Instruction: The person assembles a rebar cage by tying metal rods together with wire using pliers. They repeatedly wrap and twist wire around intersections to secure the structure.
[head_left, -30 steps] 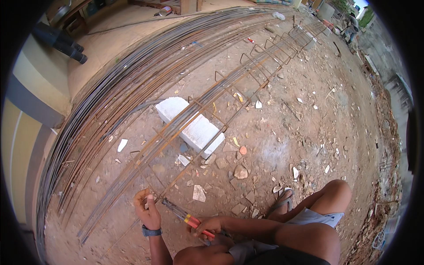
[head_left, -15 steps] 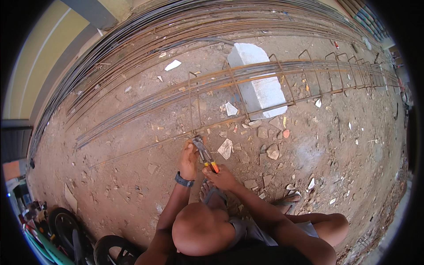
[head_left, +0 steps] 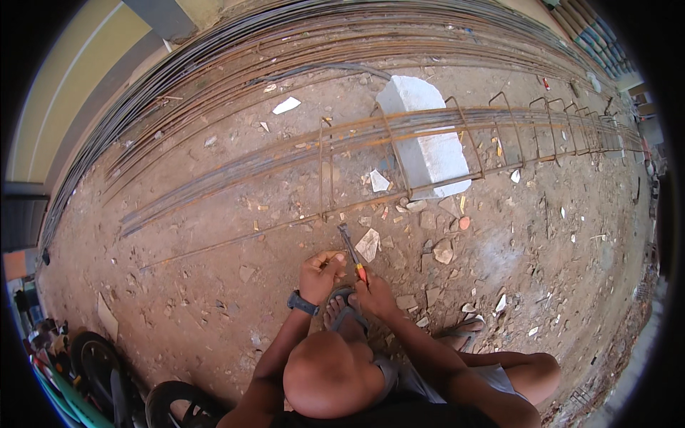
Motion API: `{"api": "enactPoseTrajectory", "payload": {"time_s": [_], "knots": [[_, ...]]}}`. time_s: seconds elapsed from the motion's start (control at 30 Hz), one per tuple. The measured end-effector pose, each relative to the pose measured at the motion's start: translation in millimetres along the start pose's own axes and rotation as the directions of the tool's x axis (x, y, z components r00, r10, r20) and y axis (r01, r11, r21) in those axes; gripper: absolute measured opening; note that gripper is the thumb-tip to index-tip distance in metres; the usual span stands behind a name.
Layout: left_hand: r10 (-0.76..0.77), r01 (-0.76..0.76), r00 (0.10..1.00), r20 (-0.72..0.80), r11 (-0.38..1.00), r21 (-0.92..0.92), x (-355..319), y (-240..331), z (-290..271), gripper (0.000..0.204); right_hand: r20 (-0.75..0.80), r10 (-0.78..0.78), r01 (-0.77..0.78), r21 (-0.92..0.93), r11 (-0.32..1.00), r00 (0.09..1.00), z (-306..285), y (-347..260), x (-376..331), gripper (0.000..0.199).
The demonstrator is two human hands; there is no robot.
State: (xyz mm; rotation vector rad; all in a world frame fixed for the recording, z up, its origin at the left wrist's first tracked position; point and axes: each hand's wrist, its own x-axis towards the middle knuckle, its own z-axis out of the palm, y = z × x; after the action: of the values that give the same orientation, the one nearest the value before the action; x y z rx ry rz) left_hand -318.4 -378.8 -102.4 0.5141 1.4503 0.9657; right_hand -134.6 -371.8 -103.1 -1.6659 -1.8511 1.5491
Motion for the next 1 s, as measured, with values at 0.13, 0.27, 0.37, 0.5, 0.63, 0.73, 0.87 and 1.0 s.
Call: {"api": "enactPoseTrajectory", "payload": {"time_s": [0.13, 0.27, 0.37, 0.5, 0.63, 0.73, 0.87, 1.0], "knots": [[-0.147, 0.154, 0.987, 0.066, 0.981, -0.114, -0.8, 0.4, 16.8, 0.022, -0.022, 0.156, -0.157, -0.231, 0.960, 0.988, 0.5, 16.2, -3.3, 0.040], [-0.026, 0.028, 0.999, -0.032, 0.997, 0.066, 8.0, -0.3, 35.5, 0.020, -0.083, 0.139, -0.155, -0.237, 0.959, 0.987, -3.0, 17.1, -7.1, 0.043], [-0.011, 0.010, 0.997, 0.076, 1.000, 0.019, 18.1, 4.0, 45.2, 0.018, -0.088, 0.116, -0.137, -0.274, 0.952, 0.989, -10.5, 11.4, -7.2, 0.045], [0.083, -0.139, 0.976, 0.203, 0.949, 0.282, 27.9, 32.5, 61.0, 0.013, -0.116, 0.090, -0.106, -0.137, 0.985, 0.989, -42.1, -0.1, -11.2, 0.053], [-0.131, -0.125, 0.859, 0.494, 0.884, 0.451, 17.7, 93.1, 96.1, 0.011, 0.339, 0.187, -0.365, 0.922, 0.127, 0.922, -63.5, 18.3, -32.4, 0.041], [-0.270, 0.378, 0.570, 0.776, 0.925, 0.045, -30.3, 193.6, 188.9, 0.011, 0.340, 0.531, -0.407, 0.914, 0.009, 0.776, -114.6, 4.6, -77.0, 0.036], [-0.243, -0.154, 0.697, 0.675, 0.868, 0.472, -100.6, 313.4, 293.5, 0.013, -0.246, 0.542, -0.254, 0.682, 0.686, 0.803, -247.8, -63.1, -179.3, 0.027], [-0.192, 0.018, 0.852, 0.487, 0.941, 0.338, -172.1, 393.8, 403.3, 0.020, -0.563, 0.439, -0.103, 0.529, 0.842, 0.701, -410.7, -125.8, -281.8, 0.028]]}}
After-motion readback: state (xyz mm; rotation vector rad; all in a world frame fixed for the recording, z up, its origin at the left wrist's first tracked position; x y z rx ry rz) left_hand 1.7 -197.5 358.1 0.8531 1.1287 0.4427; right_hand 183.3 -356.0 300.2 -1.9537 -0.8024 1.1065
